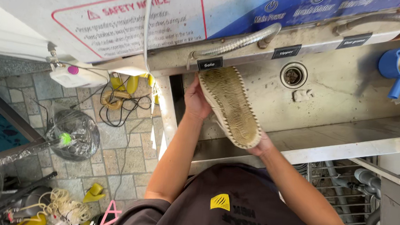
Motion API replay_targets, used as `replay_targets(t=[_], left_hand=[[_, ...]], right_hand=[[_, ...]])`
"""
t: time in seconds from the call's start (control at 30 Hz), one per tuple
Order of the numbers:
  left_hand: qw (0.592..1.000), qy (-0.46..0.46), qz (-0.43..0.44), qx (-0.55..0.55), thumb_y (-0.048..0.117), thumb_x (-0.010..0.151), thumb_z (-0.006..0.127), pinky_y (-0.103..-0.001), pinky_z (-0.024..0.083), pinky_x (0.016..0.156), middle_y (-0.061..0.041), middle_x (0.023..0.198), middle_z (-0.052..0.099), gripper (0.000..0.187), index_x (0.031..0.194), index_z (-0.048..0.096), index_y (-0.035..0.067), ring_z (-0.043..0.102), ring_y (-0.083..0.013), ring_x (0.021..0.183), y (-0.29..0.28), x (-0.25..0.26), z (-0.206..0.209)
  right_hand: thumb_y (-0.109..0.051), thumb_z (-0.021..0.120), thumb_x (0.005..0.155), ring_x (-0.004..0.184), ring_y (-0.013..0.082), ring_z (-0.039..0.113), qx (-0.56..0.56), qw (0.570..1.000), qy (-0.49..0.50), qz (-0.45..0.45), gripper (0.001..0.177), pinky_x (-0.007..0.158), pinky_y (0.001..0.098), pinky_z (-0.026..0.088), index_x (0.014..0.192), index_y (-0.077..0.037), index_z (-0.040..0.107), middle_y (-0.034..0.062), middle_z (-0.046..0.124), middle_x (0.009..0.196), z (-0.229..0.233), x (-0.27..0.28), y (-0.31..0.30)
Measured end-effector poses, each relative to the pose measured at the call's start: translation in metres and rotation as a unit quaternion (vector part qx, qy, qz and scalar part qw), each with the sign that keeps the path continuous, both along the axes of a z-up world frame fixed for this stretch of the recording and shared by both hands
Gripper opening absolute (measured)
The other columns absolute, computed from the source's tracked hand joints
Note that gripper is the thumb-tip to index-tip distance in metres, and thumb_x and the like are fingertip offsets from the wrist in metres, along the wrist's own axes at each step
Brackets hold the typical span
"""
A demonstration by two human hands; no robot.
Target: The person cleans a white sneaker using a handheld steam cleaner on the sole and upper, then rinses it under a faucet and wipes it with a white cloth. The person also briefly handles a black shoe in the sink.
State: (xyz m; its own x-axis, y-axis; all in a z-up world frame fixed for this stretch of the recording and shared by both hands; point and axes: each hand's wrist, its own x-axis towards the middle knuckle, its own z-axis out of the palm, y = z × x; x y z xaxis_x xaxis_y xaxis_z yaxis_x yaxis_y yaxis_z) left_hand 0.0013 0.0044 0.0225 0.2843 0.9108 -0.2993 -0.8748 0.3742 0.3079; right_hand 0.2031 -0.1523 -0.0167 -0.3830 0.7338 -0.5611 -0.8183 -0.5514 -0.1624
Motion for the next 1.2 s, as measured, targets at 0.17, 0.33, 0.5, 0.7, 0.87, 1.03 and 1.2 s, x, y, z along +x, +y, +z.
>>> replay_targets(t=[0.17, 0.33, 0.5, 0.7, 0.87, 1.03, 1.2], left_hand=[[0.999, -0.037, 0.023, 0.014, 0.024, 0.099, 0.051, -0.048, 0.043, 0.117, -0.009, 0.15, 0.056, 0.059, 0.157, 0.043, 0.016, 0.054, -0.03, 0.136, -0.03, 0.015, 0.032], [0.998, -0.048, 0.014, 0.035, 0.022, 0.094, 0.055, -0.049, 0.043, 0.116, -0.007, 0.148, 0.056, 0.067, 0.159, 0.04, 0.019, 0.054, -0.0286, 0.135, -0.046, 0.014, 0.047], [0.998, -0.011, 0.026, 0.05, 0.023, 0.093, 0.057, -0.05, 0.043, 0.116, -0.006, 0.149, 0.054, 0.07, 0.159, 0.036, 0.019, 0.053, -0.0285, 0.136, -0.049, 0.008, 0.062], [0.994, 0.058, 0.007, 0.094, 0.015, 0.087, 0.063, -0.051, 0.046, 0.111, -0.008, 0.142, 0.056, 0.075, 0.156, 0.033, 0.023, 0.056, -0.0284, 0.131, -0.08, -0.009, 0.086], [0.975, 0.208, -0.035, 0.067, 0.007, 0.089, 0.074, -0.045, 0.045, 0.113, -0.009, 0.136, 0.059, 0.071, 0.151, 0.04, 0.01, 0.057, -0.0271, 0.127, -0.131, -0.012, 0.064], [0.978, 0.207, 0.028, 0.029, 0.018, 0.088, 0.081, -0.045, 0.047, 0.111, -0.01, 0.133, 0.059, 0.068, 0.144, 0.043, 0.006, 0.057, -0.0269, 0.126, -0.163, -0.029, 0.054], [0.973, 0.175, 0.147, -0.019, 0.035, 0.089, 0.076, -0.047, 0.052, 0.105, -0.016, 0.134, 0.061, 0.069, 0.143, 0.048, 0.002, 0.06, -0.0305, 0.124, -0.174, -0.069, 0.076]], right_hand=[[-0.029, 0.052, 0.103, 0.118, 0.0295, 0.066, -0.009, 0.999, 0.041, 0.002, 0.047, 0.1, 0.0451, 0.055, 0.142, -0.001, 0.057, 0.0171, 0.065, 0.135, 0.005, 0.024, -0.009], [-0.023, 0.05, 0.106, 0.116, 0.0294, 0.068, -0.039, 0.998, 0.034, -0.018, 0.045, 0.099, 0.0413, 0.056, 0.143, 0.001, 0.056, 0.0178, 0.065, 0.136, 0.048, 0.021, -0.004], [-0.023, 0.052, 0.107, 0.116, 0.0275, 0.065, -0.013, 0.999, -0.021, -0.026, 0.043, 0.1, 0.0409, 0.055, 0.146, -0.004, 0.054, 0.0147, 0.065, 0.136, 0.074, 0.013, -0.003], [-0.044, 0.065, 0.088, 0.123, 0.0214, 0.065, 0.071, 0.977, -0.199, -0.008, 0.067, 0.099, 0.0375, 0.057, 0.145, -0.012, 0.049, 0.0069, 0.064, 0.138, 0.075, 0.012, 0.001], [-0.037, 0.069, 0.097, 0.111, 0.0256, 0.065, 0.137, 0.959, -0.237, -0.07, 0.061, 0.097, 0.0384, 0.056, 0.146, -0.003, 0.054, 0.0166, 0.066, 0.127, 0.044, 0.01, -0.006], [-0.022, 0.07, 0.1, 0.107, 0.0209, 0.065, 0.277, 0.895, -0.349, -0.013, 0.046, 0.096, 0.0353, 0.053, 0.14, -0.001, 0.061, 0.0141, 0.069, 0.124, 0.073, -0.015, 0.018], [-0.008, 0.075, 0.097, 0.092, 0.0185, 0.065, 0.486, 0.474, -0.731, -0.073, 0.024, 0.086, 0.0333, 0.054, 0.116, -0.002, 0.062, 0.0105, 0.066, 0.11, 0.194, -0.001, 0.065]])
